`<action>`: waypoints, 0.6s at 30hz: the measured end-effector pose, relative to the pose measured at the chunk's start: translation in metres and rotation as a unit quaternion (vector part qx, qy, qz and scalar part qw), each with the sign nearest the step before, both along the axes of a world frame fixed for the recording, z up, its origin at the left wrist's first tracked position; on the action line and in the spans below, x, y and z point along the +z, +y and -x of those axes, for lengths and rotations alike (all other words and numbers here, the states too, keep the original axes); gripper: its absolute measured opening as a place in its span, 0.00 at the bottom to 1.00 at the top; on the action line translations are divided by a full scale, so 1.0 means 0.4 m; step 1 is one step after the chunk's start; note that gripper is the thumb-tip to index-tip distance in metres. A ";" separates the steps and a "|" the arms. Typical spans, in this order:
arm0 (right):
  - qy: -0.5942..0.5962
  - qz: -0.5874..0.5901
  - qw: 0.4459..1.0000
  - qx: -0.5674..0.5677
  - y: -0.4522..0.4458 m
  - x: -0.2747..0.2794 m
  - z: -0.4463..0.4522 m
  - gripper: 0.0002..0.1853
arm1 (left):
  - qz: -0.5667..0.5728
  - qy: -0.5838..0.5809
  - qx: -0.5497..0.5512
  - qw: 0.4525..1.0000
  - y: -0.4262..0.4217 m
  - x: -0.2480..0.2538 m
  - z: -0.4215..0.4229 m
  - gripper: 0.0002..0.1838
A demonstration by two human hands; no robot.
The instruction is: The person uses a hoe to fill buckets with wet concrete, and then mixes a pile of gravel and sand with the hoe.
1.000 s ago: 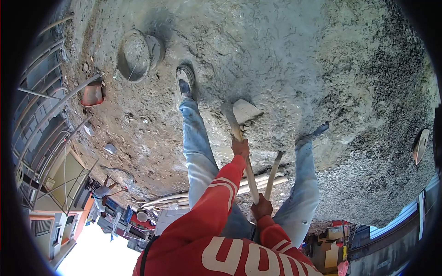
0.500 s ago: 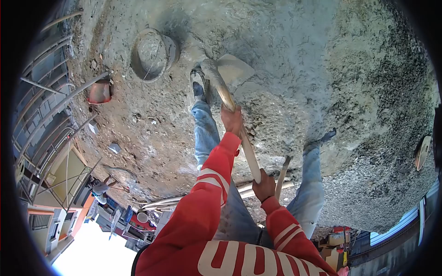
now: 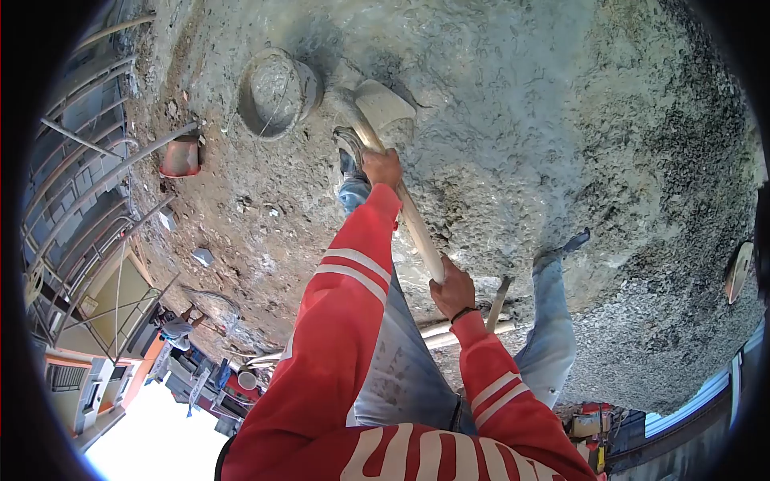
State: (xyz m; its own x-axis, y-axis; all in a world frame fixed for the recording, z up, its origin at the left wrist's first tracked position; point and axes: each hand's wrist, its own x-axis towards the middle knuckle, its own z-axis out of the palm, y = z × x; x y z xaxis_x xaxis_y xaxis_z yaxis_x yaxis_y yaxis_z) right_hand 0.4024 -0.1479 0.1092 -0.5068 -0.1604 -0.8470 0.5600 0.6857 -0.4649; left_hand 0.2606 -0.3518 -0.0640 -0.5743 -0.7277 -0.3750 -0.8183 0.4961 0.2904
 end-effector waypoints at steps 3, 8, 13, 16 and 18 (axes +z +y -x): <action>-0.007 -0.018 0.999 0.028 0.043 0.025 -0.048 0.20 | -0.055 -0.039 -0.006 0.998 0.067 -0.002 -0.051 0.33; -0.040 -0.056 0.998 -0.004 0.199 0.108 -0.146 0.19 | -0.136 -0.155 0.055 0.977 0.303 -0.053 -0.230 0.28; -0.114 -0.146 0.981 0.054 0.277 0.198 -0.160 0.18 | -0.298 -0.241 0.132 0.914 0.412 -0.056 -0.381 0.20; -0.137 -0.156 0.977 0.041 0.333 0.259 -0.199 0.19 | -0.330 -0.230 0.180 0.898 0.522 -0.023 -0.460 0.20; -0.110 -0.118 0.987 0.005 0.391 0.287 -0.178 0.16 | -0.331 -0.205 0.176 0.904 0.590 0.006 -0.459 0.22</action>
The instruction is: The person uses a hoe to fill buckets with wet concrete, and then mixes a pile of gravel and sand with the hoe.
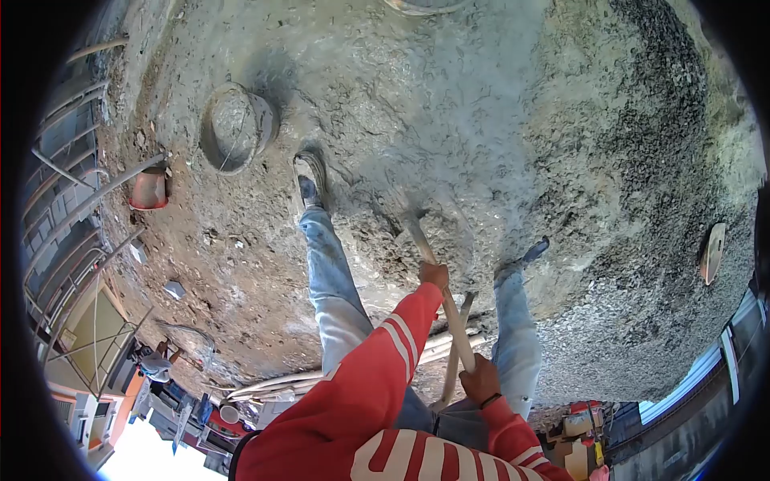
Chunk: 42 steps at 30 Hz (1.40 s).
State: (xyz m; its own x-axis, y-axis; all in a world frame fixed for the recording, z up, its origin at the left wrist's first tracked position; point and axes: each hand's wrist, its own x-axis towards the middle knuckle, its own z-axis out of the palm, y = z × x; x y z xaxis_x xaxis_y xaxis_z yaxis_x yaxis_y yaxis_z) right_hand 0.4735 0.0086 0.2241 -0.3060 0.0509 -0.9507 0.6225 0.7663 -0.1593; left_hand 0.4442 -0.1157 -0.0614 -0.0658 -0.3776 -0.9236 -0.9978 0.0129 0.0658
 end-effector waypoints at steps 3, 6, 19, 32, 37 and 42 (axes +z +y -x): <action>0.044 0.001 0.998 -0.046 0.074 0.052 -0.012 0.12 | 0.115 0.031 -0.065 0.991 0.055 0.086 0.022 0.29; 0.079 -0.011 0.997 -0.025 0.072 0.039 0.006 0.14 | 0.045 0.115 -0.031 0.992 0.035 0.239 0.241 0.40; 0.287 0.006 0.941 -0.182 0.013 -0.310 0.349 0.16 | 0.100 0.296 -0.239 0.919 0.171 0.028 0.876 0.28; -0.003 -0.078 0.992 -0.095 -0.051 -0.013 0.012 0.22 | -0.022 0.037 -0.233 0.972 0.164 -0.090 0.124 0.17; 0.027 0.021 0.989 -0.147 -0.121 -0.026 0.143 0.18 | -0.259 -0.002 -0.062 0.964 0.055 -0.187 0.088 0.15; -0.084 0.098 0.975 -0.179 -0.412 0.142 0.404 0.15 | -0.244 0.061 -0.018 0.968 -0.233 -0.027 0.273 0.15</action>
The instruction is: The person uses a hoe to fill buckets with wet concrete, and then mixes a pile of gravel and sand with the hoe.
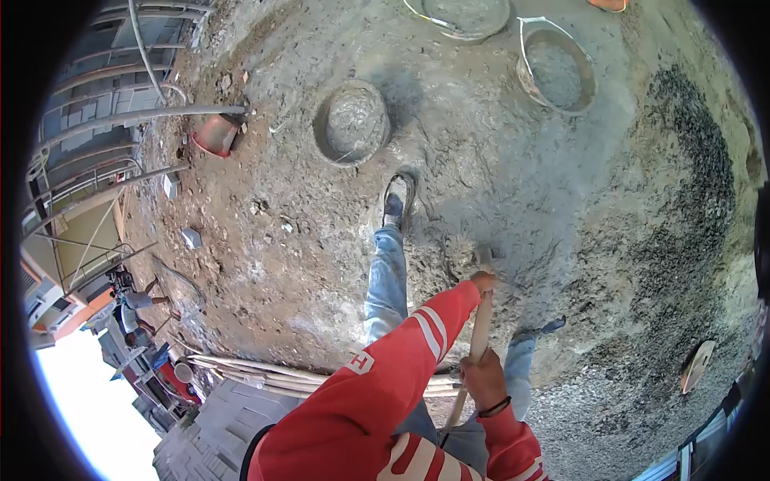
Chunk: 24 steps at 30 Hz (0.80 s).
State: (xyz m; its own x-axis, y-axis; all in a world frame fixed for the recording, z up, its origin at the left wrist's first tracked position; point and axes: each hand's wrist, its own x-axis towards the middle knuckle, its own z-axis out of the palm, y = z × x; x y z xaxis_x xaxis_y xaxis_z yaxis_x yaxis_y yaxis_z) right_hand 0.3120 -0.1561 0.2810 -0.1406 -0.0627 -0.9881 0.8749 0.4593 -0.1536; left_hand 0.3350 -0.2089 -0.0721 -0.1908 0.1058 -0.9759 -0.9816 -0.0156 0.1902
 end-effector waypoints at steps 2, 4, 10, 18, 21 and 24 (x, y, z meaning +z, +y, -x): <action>0.098 -0.019 0.990 0.099 -0.094 0.062 -0.010 0.16 | 0.010 0.016 0.033 0.999 -0.120 0.066 0.063 0.15; 0.184 0.024 0.965 0.186 -0.183 0.170 0.008 0.19 | 0.006 0.046 0.179 0.983 -0.287 0.260 0.148 0.15; 0.260 0.091 0.931 0.241 -0.169 0.261 -0.072 0.18 | 0.235 0.206 0.361 0.879 -0.543 0.643 0.247 0.09; 0.430 0.000 0.842 0.325 -0.170 -0.290 -0.037 0.18 | 0.266 0.273 0.449 0.808 -0.676 0.665 0.333 0.08; 0.432 -0.015 0.837 0.335 -0.190 -0.254 0.089 0.17 | 0.303 0.283 0.509 0.754 -0.707 0.736 0.401 0.08; 0.501 0.012 0.811 0.301 -0.079 -0.132 0.152 0.20 | 0.264 0.287 0.523 0.757 -0.610 0.934 0.447 0.07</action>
State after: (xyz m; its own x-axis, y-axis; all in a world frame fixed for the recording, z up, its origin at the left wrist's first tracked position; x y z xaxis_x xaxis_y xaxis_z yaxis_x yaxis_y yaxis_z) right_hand 0.2512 -0.1877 0.2283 -0.8092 -0.4361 -0.3937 -0.0776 0.7436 -0.6641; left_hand 0.1563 -0.4530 0.3016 -0.3098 -0.7735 -0.5529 -0.2370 -0.5003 0.8328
